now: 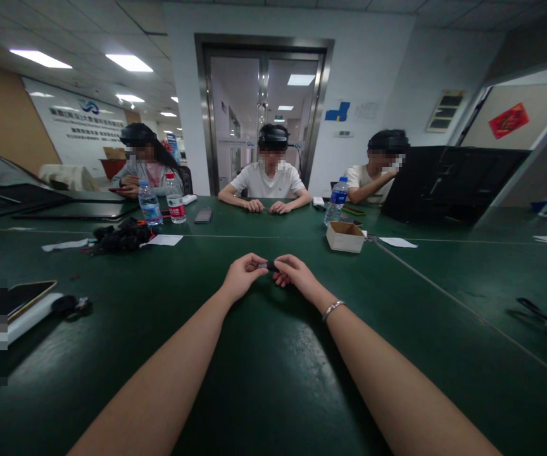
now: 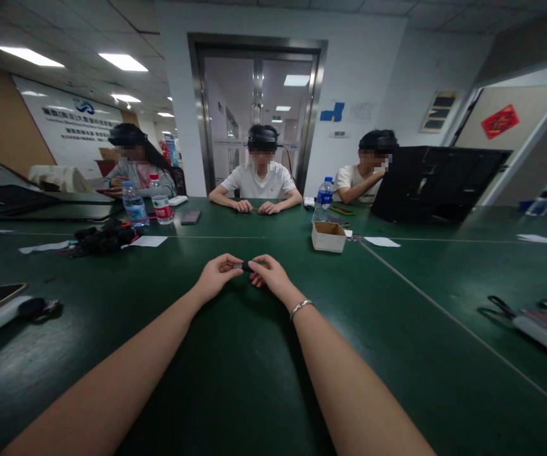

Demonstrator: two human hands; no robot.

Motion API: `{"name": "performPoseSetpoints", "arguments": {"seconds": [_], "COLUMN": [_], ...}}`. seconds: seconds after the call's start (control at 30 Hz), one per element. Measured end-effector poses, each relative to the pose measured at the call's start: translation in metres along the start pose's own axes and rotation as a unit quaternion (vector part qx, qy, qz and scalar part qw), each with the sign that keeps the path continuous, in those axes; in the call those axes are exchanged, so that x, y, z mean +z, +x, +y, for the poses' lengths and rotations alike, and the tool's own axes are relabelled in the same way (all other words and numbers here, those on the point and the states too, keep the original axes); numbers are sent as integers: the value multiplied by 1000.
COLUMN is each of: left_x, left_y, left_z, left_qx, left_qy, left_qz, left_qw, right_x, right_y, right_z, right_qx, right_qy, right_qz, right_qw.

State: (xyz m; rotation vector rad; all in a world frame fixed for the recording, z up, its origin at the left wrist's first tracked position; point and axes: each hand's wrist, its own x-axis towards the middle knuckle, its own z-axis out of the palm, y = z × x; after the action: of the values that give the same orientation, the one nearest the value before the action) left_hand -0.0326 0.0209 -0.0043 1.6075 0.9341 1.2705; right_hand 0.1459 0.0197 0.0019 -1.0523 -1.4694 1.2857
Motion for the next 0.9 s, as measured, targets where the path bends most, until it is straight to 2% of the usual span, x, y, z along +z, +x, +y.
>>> {"name": "performPoseSetpoints", "arguments": {"seconds": [0.13,0.3,0.47,0.63,0.8,0.9], "left_x": [0,0,1,0,1,1], "left_y": [0,0,0,0,0,0], "left_z": [-1,-3,-4,-5,-4,-4], "left_qx": [-1,5,8,9,9,14], "left_qy": [-7,6,4,5,-1,1], "left_qz": [-22,-2,-22,-10,-32,-18], "left_qw": [1000,1000,1000,1000,999,1000], "right_x": [-1,-1,-1,1,1,1], "right_y": [0,-1,-2,-1,-1,-1], "right_z": [1,0,0,-1,-2,-2], "right_qx": [6,-3,3,-1,16,15], "right_qy": [-41,-2,-23,-7,-45,-22], "right_qz": [0,-1,2,6,15,8], "right_qw": [999,1000,1000,1000,999,1000]}}
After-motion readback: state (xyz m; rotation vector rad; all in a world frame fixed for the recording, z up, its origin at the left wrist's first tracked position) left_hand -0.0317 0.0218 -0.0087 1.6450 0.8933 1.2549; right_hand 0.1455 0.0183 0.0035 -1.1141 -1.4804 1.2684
